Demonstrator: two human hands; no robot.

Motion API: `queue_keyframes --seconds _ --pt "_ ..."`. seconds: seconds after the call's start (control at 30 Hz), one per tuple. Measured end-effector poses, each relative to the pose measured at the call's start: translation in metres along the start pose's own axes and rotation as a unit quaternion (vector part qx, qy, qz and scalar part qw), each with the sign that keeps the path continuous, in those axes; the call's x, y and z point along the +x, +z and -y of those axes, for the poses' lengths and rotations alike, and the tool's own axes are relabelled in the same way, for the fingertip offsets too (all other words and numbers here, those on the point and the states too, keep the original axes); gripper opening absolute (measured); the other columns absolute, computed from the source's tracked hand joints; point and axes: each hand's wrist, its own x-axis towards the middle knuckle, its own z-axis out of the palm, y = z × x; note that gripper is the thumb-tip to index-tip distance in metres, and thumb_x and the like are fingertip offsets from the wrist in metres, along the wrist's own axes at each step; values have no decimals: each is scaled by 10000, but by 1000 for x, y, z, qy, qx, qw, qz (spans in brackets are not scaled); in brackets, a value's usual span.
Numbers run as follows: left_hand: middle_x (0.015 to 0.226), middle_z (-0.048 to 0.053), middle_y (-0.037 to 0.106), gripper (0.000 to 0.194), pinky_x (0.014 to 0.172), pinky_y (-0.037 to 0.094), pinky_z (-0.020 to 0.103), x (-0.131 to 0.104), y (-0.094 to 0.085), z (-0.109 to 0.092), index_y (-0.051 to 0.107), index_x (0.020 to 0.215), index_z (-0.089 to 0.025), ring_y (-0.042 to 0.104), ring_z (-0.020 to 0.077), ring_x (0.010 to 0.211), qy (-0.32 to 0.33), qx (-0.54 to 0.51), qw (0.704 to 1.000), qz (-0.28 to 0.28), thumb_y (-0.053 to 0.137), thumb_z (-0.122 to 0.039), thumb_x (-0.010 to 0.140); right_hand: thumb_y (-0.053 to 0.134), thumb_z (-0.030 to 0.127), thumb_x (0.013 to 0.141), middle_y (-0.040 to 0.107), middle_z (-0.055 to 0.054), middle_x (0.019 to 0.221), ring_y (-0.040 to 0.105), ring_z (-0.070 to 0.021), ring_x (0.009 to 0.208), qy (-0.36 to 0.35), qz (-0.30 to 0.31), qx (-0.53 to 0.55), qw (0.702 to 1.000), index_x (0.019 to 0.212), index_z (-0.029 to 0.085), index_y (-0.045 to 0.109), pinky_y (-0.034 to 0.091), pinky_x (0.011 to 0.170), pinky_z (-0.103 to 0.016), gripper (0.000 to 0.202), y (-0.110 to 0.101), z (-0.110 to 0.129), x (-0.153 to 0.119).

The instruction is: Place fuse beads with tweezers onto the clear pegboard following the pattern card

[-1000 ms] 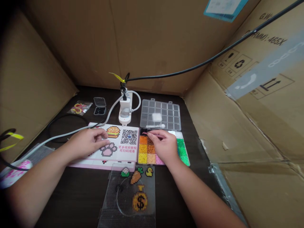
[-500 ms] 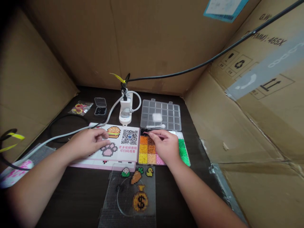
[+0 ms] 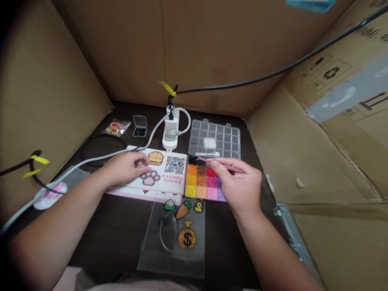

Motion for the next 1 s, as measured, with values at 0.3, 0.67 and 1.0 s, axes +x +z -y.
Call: queue_keyframes --seconds 0.3,0.67,1.0 --pt "802 16 677 289 610 316 302 -1 1 0 710 886 -232 553 155 694 9 -9 1000 -10 677 -488 755 798 258 757 787 -20 786 754 -191 708 43 132 -60 989 777 284 786 640 692 -297 35 -21 8 -73" --pt "751 11 641 329 602 305 300 1 3 1 697 909 -212 523 135 645 10 -13 1000 -15 678 -500 751 704 95 807 789 -38 814 758 -191 733 -83 244 -41 965 805 228 768 627 661 -292 147 -5 -7 -106" --pt "719 3 633 265 590 306 304 -2 0 -5 685 892 -229 517 135 618 6 -13 1000 -5 688 -454 752 661 21 811 790 -65 851 752 -165 763 -180 279 -40 942 884 169 745 611 690 -281 185 0 -7 -107"
